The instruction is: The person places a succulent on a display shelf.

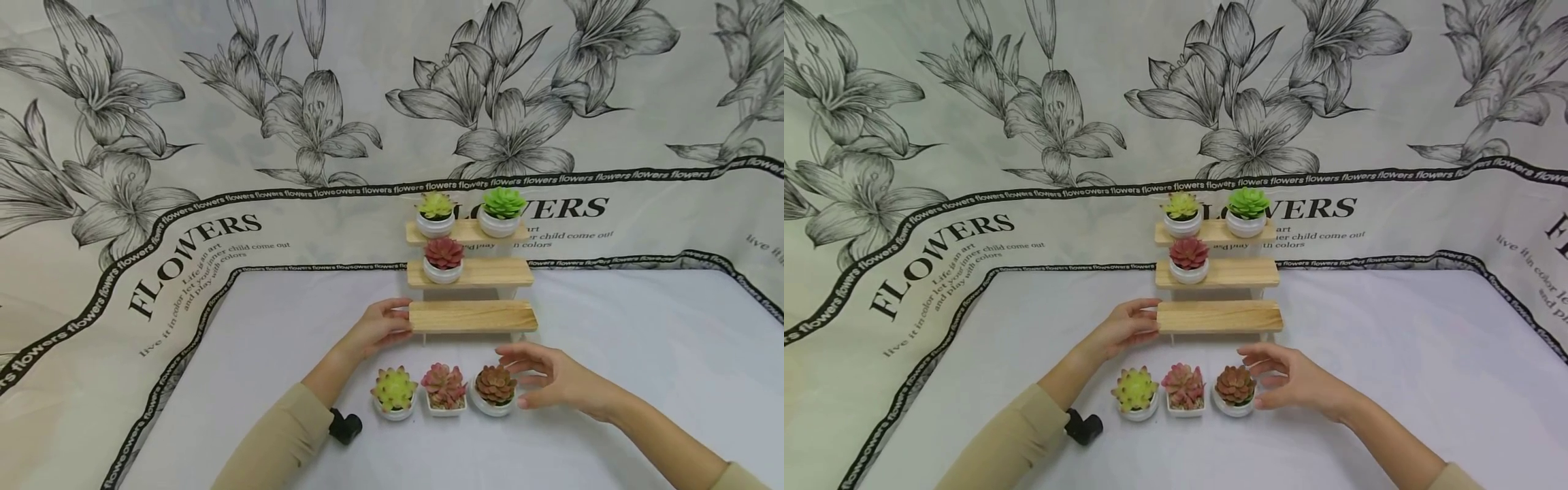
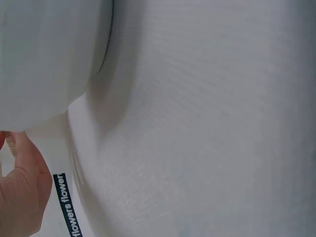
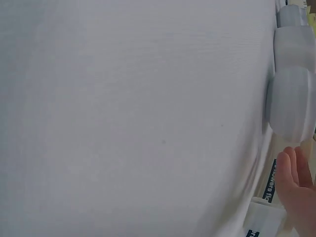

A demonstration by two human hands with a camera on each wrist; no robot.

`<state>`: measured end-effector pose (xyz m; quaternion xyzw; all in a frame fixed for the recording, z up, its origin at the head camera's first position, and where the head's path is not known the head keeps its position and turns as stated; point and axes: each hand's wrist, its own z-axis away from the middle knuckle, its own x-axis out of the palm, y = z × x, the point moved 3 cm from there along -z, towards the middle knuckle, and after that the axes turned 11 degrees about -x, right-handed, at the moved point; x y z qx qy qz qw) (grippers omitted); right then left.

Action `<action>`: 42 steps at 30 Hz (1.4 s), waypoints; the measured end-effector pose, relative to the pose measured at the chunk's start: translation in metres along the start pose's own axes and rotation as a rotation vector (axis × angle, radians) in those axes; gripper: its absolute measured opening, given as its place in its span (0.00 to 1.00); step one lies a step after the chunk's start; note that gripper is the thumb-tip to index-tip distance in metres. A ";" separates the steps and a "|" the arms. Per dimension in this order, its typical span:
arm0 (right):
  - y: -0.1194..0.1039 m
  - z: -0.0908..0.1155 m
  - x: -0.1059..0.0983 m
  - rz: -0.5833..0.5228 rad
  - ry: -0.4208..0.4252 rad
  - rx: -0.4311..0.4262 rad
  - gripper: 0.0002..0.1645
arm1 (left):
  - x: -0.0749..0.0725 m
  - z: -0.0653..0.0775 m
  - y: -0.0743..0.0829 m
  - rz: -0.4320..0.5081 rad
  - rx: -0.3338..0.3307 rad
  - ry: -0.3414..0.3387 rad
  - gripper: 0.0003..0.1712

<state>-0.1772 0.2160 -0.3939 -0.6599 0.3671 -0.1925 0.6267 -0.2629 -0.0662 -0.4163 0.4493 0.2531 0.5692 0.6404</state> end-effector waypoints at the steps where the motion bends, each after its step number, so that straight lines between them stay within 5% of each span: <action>1: 0.002 0.000 0.001 -0.006 0.003 0.009 0.40 | 0.000 0.000 0.000 -0.001 0.005 -0.002 0.29; 15: 0.021 0.001 0.011 -0.008 0.015 0.117 0.42 | -0.001 -0.001 -0.002 -0.001 0.002 -0.005 0.29; 27: 0.021 -0.005 0.013 0.032 0.011 0.094 0.41 | -0.001 -0.002 -0.002 0.004 -0.002 -0.010 0.29; 42: 0.024 -0.012 0.017 -0.098 -0.013 0.087 0.41 | 0.000 0.002 -0.001 -0.017 0.018 -0.014 0.29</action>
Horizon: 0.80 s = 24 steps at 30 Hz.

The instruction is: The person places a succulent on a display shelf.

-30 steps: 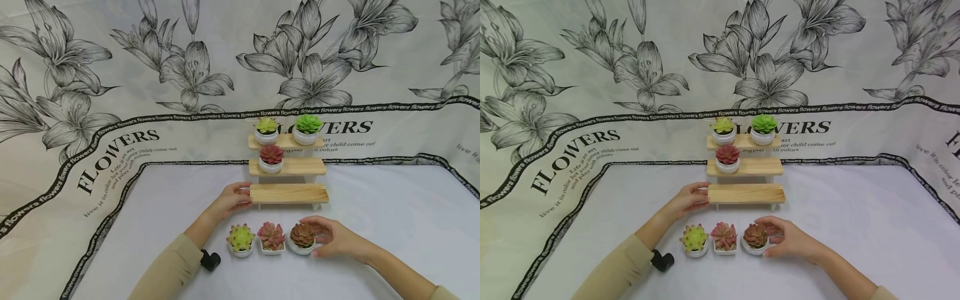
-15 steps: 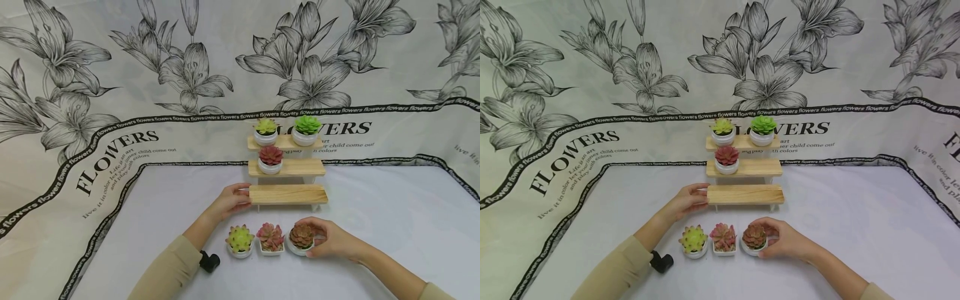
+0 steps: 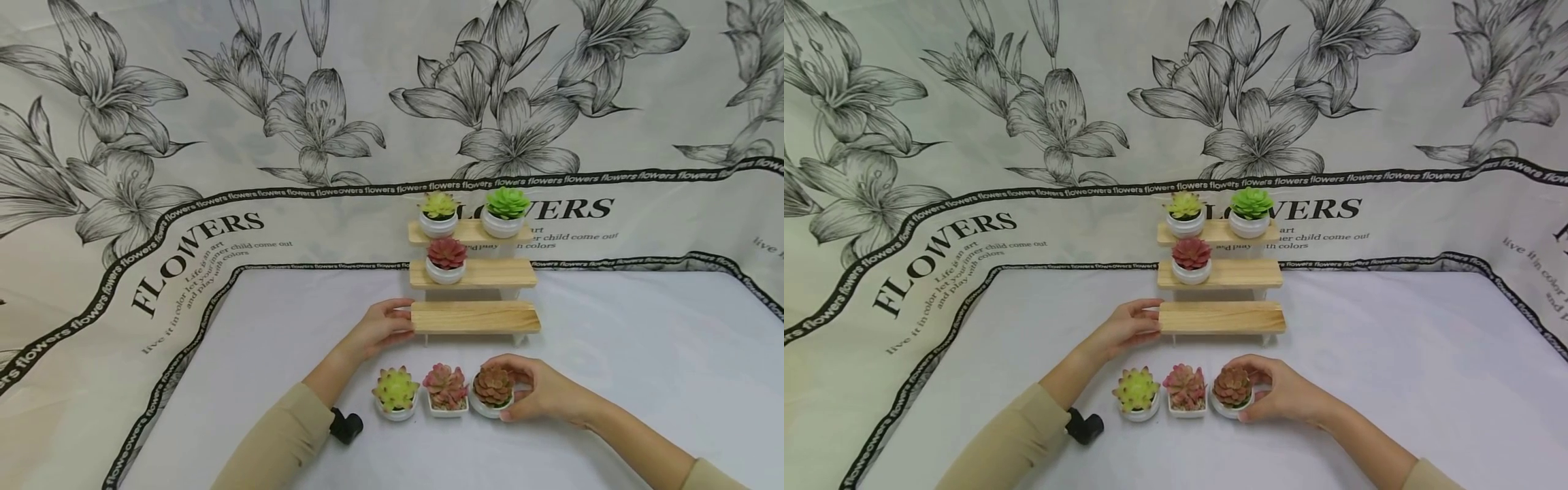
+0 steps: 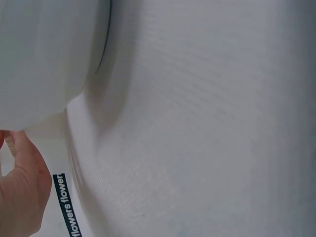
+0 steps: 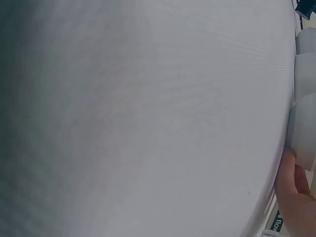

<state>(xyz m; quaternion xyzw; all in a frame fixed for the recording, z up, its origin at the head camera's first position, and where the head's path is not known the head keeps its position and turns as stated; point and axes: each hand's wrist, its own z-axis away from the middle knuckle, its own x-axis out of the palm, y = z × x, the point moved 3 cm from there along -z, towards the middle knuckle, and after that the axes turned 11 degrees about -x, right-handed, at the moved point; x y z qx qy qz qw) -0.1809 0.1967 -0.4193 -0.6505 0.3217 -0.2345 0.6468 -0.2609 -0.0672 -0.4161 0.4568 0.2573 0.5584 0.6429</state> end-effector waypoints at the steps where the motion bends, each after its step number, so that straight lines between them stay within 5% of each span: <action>1: 0.000 0.000 0.000 0.002 0.003 0.003 0.41 | 0.000 0.000 0.000 0.000 -0.001 0.002 0.29; 24: -0.008 0.000 -0.008 0.125 0.062 0.029 0.42 | 0.000 -0.001 0.000 -0.003 -0.022 0.010 0.29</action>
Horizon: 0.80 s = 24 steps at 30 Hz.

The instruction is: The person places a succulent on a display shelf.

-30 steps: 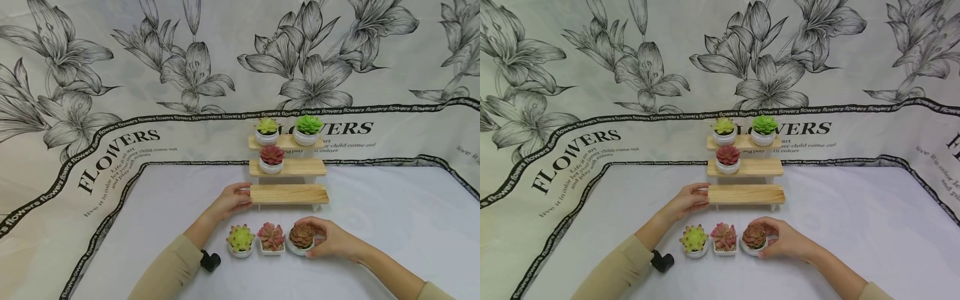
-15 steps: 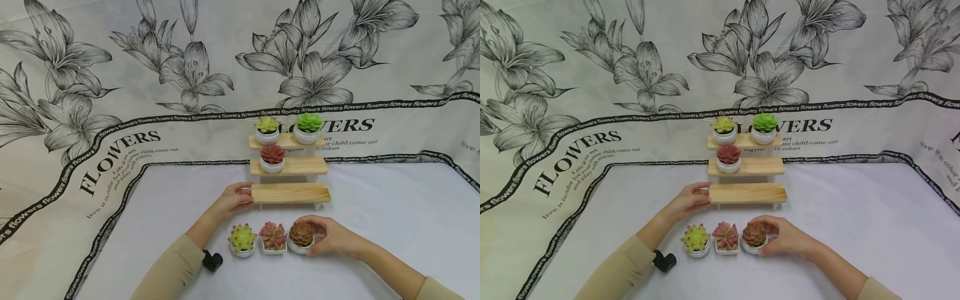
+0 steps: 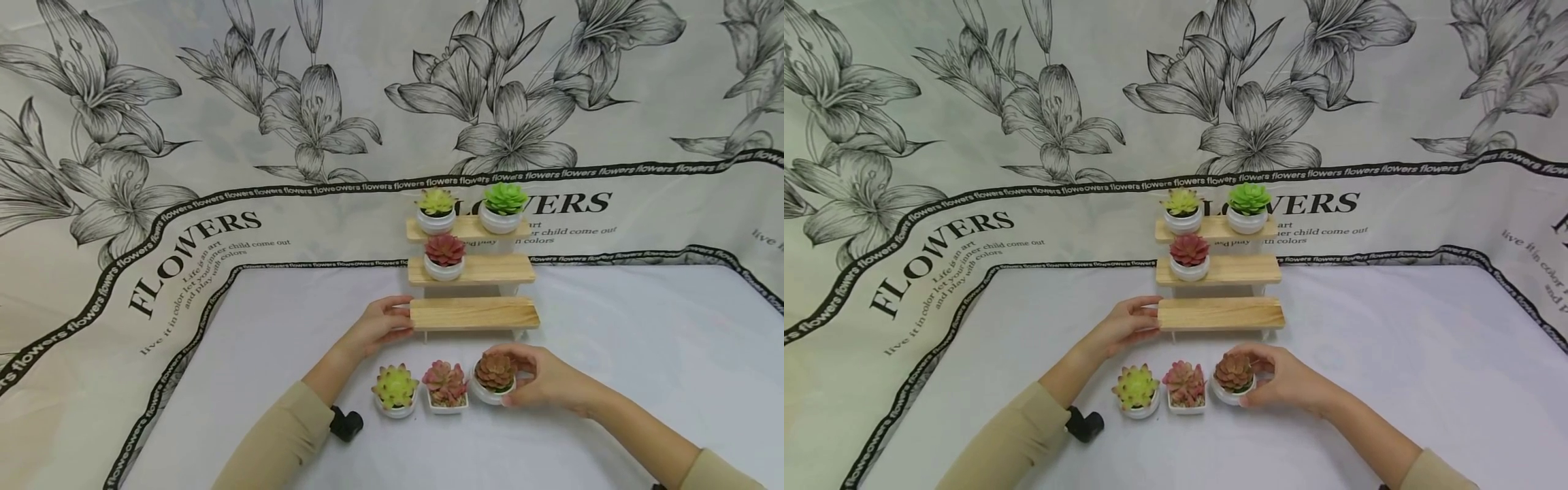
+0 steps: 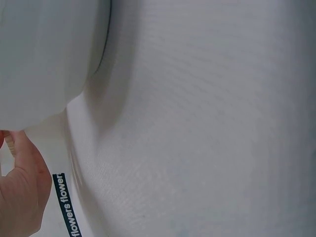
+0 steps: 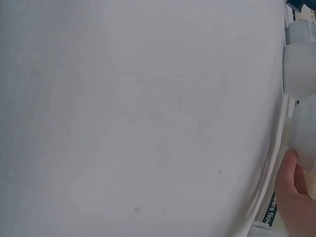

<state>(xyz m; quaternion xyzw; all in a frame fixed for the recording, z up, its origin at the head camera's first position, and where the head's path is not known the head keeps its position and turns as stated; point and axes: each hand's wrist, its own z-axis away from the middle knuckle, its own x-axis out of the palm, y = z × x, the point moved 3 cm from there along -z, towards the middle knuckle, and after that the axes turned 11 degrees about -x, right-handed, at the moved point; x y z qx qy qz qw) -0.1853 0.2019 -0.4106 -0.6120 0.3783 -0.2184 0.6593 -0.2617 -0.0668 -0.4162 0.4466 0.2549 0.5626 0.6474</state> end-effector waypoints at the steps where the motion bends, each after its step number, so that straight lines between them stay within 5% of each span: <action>1: -0.001 0.000 -0.001 0.013 0.006 0.009 0.42 | 0.000 0.000 0.000 0.000 0.001 0.001 0.29; 24: -0.046 -0.005 -0.027 0.090 0.146 0.035 0.44 | -0.001 -0.002 0.001 0.009 -0.004 0.002 0.30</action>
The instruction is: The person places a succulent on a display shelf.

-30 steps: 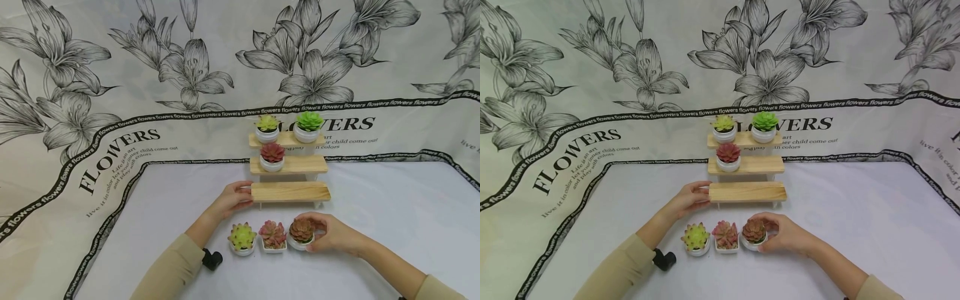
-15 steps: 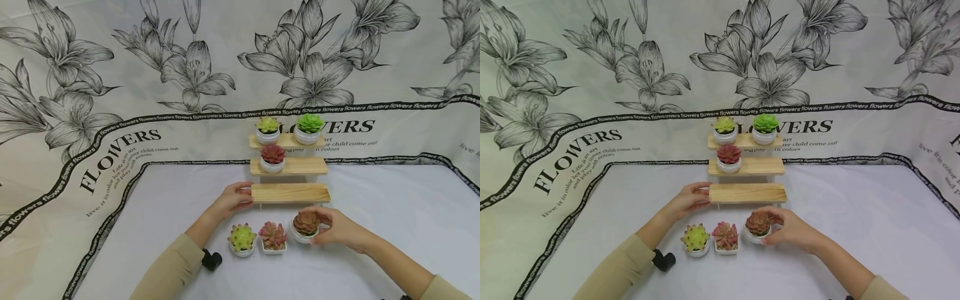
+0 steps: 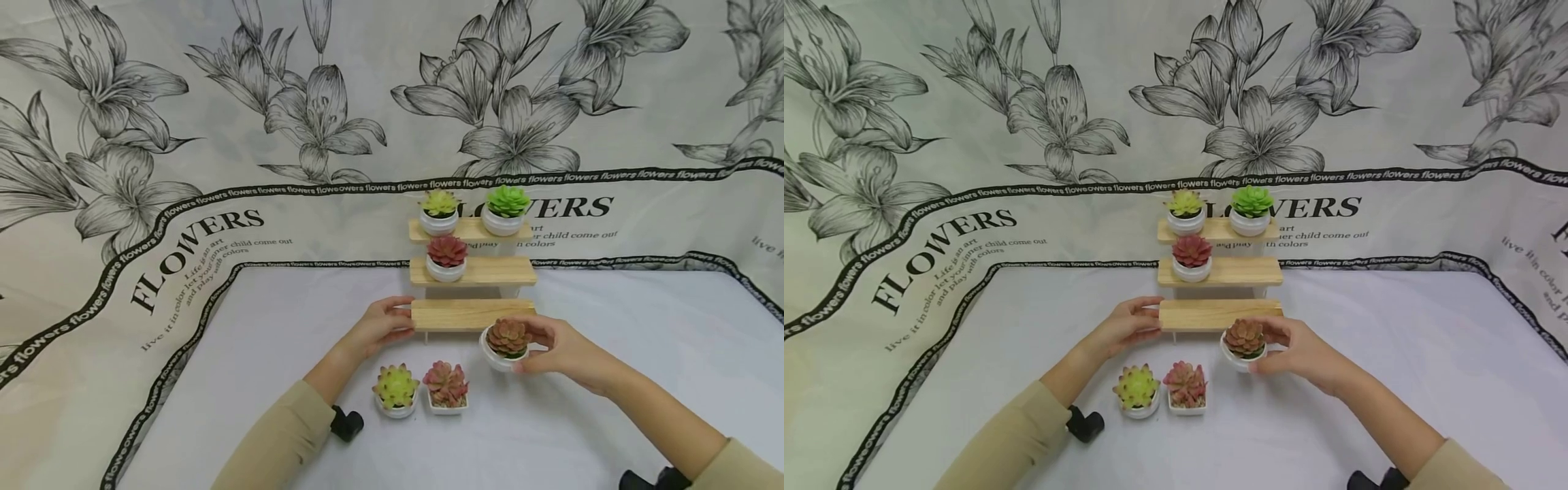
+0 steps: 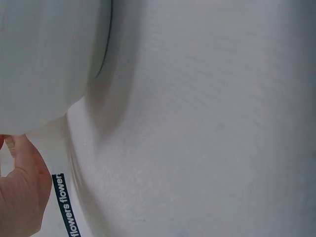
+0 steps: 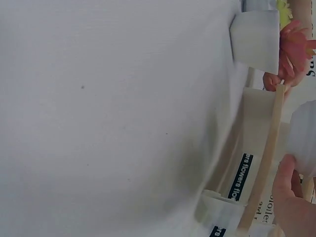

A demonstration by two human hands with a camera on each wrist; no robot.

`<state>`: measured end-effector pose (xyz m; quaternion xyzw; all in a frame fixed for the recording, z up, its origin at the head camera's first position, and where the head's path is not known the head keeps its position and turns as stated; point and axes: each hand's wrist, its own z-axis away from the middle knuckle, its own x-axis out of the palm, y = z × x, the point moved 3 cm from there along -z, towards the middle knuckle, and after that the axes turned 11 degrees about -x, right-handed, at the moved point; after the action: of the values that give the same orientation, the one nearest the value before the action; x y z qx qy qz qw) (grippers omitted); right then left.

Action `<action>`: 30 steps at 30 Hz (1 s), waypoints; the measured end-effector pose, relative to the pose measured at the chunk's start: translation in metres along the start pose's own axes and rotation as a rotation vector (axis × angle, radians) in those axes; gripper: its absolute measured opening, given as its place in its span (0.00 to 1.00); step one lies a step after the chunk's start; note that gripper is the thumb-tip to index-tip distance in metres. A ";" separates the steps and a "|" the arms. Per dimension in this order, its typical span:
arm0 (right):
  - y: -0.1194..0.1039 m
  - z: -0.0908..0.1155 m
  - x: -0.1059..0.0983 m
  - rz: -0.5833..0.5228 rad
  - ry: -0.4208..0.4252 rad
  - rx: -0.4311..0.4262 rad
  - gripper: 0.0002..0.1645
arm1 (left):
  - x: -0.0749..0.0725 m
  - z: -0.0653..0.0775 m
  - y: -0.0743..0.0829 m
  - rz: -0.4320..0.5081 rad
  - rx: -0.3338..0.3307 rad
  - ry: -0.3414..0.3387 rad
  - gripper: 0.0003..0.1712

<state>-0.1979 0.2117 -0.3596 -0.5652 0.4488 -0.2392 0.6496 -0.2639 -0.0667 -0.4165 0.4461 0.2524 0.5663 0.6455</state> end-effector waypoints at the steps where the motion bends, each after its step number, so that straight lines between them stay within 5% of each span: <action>1: -0.002 0.000 -0.002 0.007 0.010 -0.004 0.44 | 0.000 0.000 0.001 -0.003 0.004 0.001 0.29; 8: -0.011 -0.005 -0.019 0.084 0.091 -0.001 0.44 | 0.001 0.002 0.004 -0.006 0.003 0.007 0.29; 17: -0.021 -0.012 -0.040 0.042 0.160 -0.032 0.38 | 0.002 0.003 0.001 0.005 0.008 -0.001 0.30; 30: -0.028 -0.034 -0.055 0.036 0.234 0.042 0.45 | 0.001 0.002 -0.002 0.019 0.011 0.000 0.30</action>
<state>-0.2479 0.2325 -0.3148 -0.5118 0.5263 -0.3011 0.6086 -0.2610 -0.0659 -0.4166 0.4520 0.2514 0.5710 0.6376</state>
